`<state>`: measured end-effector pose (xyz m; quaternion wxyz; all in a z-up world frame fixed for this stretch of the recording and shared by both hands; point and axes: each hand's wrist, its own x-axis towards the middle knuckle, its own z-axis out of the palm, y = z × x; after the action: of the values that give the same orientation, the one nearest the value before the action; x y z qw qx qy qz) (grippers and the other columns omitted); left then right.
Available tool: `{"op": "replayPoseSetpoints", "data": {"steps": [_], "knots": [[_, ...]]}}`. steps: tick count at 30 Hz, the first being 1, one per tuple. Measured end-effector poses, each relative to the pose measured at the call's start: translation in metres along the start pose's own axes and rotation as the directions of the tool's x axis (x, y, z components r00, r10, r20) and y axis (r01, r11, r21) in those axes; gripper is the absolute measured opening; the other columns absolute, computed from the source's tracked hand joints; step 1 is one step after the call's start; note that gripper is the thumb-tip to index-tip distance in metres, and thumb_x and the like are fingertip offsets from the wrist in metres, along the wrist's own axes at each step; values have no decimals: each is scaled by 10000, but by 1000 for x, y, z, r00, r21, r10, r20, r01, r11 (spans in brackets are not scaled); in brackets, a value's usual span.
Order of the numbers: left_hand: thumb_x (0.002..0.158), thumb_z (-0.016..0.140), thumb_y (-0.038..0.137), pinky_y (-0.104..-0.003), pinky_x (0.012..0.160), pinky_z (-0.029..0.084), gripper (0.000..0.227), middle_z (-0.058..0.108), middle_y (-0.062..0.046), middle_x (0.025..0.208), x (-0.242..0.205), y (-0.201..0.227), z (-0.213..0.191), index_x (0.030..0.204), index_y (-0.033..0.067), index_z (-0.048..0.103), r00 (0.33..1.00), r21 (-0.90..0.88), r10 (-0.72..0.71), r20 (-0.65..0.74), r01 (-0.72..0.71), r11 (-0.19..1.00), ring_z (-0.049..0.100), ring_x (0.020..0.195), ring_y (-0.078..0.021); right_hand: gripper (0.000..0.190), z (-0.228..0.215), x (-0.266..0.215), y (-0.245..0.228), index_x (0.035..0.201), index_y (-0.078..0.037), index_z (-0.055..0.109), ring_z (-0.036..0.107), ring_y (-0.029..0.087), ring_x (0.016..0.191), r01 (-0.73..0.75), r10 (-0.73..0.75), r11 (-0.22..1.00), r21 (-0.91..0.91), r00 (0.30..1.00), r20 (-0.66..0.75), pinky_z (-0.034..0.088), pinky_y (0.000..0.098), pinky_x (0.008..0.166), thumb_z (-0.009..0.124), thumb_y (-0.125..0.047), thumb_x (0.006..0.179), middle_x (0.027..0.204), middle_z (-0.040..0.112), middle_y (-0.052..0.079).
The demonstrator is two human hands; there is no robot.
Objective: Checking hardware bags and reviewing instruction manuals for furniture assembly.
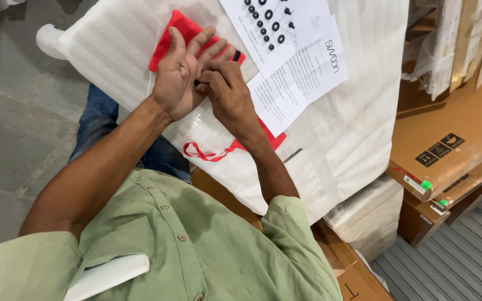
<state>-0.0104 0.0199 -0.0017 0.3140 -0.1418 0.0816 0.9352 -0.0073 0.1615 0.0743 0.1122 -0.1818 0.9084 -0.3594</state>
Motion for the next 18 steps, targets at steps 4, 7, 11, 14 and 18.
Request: {"op": "replayPoseSetpoints", "data": {"steps": [4, 7, 11, 14, 18], "knots": [[967, 267, 770, -417, 1305, 266, 996, 212, -196, 1746, 2, -2, -7, 1672, 89, 93, 1000, -39, 27, -9, -28, 999, 241, 1639, -290, 190, -4, -3, 31, 1128, -56, 686, 689, 227, 959, -150, 150, 988, 26, 989, -5, 581, 347, 804, 768, -5, 965, 1069, 684, 73], [1001, 275, 780, -390, 1336, 236, 1015, 232, -204, 1771, 3, -1, -10, 1683, 37, 161, 997, 7, 60, 45, -60, 998, 235, 1661, -276, 237, -10, 10, 19, 1129, -64, 714, 658, 276, 1009, 30, -16, 993, -118, 992, 125, 570, 370, 832, 718, 35, 913, 1070, 661, 74], [992, 269, 781, -395, 1349, 243, 1019, 220, -178, 1772, 0, 7, -2, 1675, 28, 200, 996, 45, 71, 58, -73, 996, 225, 1654, -251, 264, -10, 17, 6, 1151, -43, 696, 633, 280, 1023, 76, -66, 993, -91, 992, 110, 553, 374, 862, 741, 3, 895, 1096, 643, 84], [968, 255, 764, -415, 1312, 260, 984, 204, -156, 1757, -2, 11, 0, 1664, 73, 180, 999, 2, 43, 26, -43, 999, 218, 1631, -238, 230, -5, 13, 9, 1117, -44, 688, 608, 282, 1014, 12, -10, 1000, -19, 996, 87, 532, 375, 859, 763, -8, 902, 1071, 631, 85], [987, 268, 752, -420, 1284, 262, 960, 202, -180, 1756, -1, 5, -12, 1674, 88, 171, 999, -50, 42, 10, -41, 998, 224, 1638, -268, 244, -7, 12, 29, 1142, -42, 673, 607, 272, 1014, -1, 4, 999, -41, 998, 55, 534, 367, 866, 760, 12, 922, 1065, 608, 102]]}}
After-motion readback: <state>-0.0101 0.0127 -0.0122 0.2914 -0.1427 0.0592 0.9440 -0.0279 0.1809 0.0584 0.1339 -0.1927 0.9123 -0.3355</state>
